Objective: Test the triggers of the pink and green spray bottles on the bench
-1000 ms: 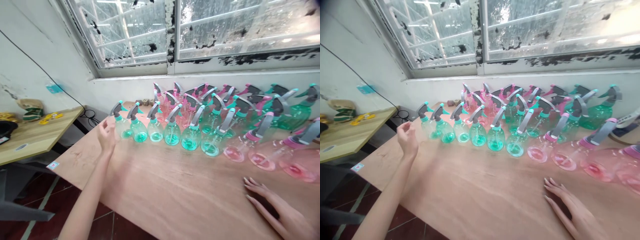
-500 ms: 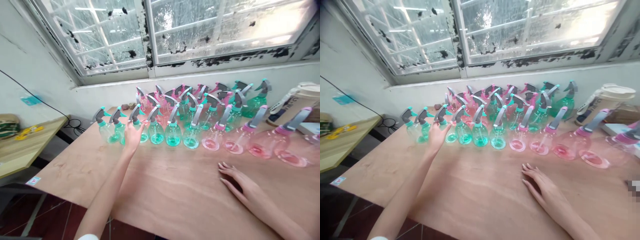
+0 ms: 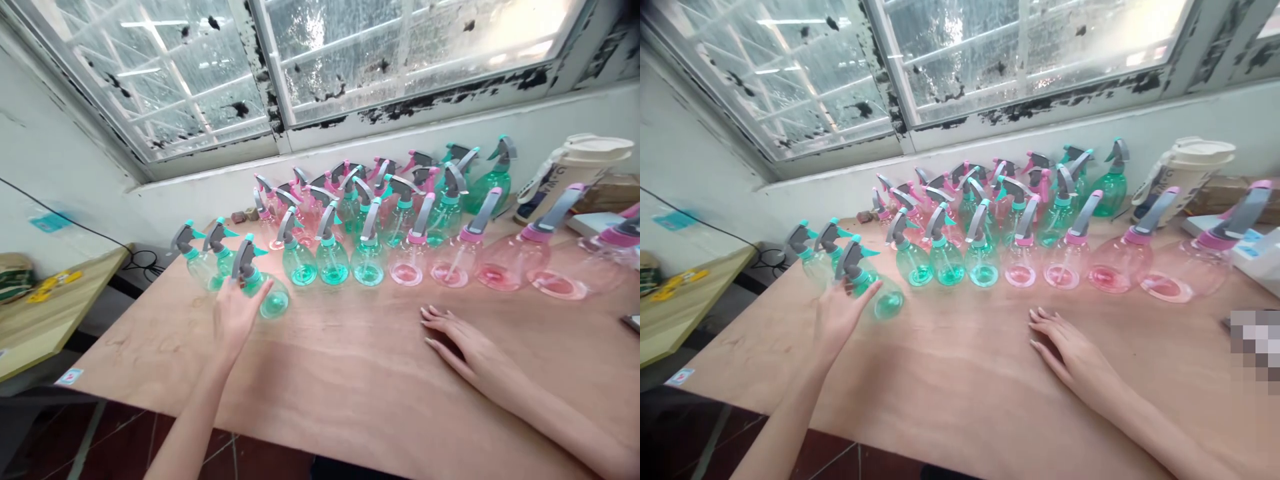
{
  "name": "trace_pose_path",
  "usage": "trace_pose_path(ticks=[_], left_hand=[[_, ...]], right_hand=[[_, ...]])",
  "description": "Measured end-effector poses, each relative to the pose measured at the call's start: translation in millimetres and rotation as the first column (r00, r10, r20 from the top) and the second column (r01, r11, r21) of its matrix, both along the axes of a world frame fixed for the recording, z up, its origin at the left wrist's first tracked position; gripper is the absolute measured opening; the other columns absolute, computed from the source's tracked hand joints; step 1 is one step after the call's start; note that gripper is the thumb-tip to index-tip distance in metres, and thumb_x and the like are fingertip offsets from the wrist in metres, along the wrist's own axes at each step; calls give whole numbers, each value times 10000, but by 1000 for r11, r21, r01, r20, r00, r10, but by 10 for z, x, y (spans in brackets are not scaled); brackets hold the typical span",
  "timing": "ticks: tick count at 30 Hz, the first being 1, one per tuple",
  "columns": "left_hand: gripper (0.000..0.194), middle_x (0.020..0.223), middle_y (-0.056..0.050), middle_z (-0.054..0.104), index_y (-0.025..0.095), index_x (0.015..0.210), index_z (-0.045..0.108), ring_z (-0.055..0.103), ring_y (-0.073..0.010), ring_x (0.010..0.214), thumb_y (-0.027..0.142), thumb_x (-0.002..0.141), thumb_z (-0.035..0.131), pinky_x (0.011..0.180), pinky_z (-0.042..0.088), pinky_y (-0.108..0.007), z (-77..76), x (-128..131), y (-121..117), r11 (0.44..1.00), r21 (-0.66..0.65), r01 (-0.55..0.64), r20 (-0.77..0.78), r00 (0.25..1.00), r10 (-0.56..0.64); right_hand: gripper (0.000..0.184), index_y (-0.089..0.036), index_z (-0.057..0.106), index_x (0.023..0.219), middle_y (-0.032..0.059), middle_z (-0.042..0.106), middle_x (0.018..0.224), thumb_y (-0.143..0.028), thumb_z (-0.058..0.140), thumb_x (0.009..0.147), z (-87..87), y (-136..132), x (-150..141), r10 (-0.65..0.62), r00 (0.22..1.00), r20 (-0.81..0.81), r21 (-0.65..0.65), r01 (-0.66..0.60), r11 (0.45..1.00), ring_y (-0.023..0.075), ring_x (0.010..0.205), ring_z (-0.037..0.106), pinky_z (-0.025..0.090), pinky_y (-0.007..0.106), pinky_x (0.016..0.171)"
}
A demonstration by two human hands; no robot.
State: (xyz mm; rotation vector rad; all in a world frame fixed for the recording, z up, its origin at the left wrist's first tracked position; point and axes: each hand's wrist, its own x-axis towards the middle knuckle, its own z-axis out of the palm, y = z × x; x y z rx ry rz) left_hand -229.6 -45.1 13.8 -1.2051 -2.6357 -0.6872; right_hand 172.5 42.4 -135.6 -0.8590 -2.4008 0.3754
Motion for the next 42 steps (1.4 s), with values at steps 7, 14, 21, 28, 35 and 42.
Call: trace_pose_path(ticks=[7,14,21,28,35,42], left_hand=[[678,935,-110,658,184,926,666,676,-349,906,817,740,510,769,552,-449,-221,648,-447,969,127,213,7,976,-216],[392,1030,-45,635,237,1079,609,652,-230,949,553,851,648,838,540,-351,-296,1199,-146,768,176,615,145,756,-639],[428,931,-32,645,222,1029,604,637,-250,932,529,765,744,865,538,-427,-154,1412,195,632,231,739,203,599,-775],[829,1427,-127,517,337,1439,390,577,-324,1235,453,722,789,951,536,-434,-2,1352,378,522,368,770,498,311,-810],[560,1137,-110,684,260,1278,558,681,-254,931,308,742,714,844,578,-390,-32,1458,628,337,473,814,415,132,-900],[331,739,-26,651,230,1087,610,640,-198,664,207,762,551,684,567,-345,-5,1668,705,327,463,824,386,144,-911]], right_hand=[[285,-210,603,1198,127,625,1375,-350,485,979,144,-8,-14,8,1000,10,-24,-8,1000,304,1314,541,438,557,1110],[303,-219,587,1230,115,563,1447,-367,505,978,278,111,116,29,998,56,-74,-24,997,271,1358,500,469,496,1096],[332,-228,600,1233,124,569,1437,-412,512,972,227,291,345,-67,995,74,-66,72,995,298,1331,528,483,536,1068],[320,-219,622,1236,126,609,1394,-361,537,963,237,299,274,-45,998,41,-12,46,999,305,1337,519,460,556,1087],[290,-209,639,1208,124,652,1336,-320,557,953,278,320,122,-29,999,21,10,29,1000,301,1318,541,469,542,1087],[310,-210,602,1236,124,658,1321,-344,551,962,295,343,91,-42,998,37,-17,43,999,306,1309,545,478,555,1072]])
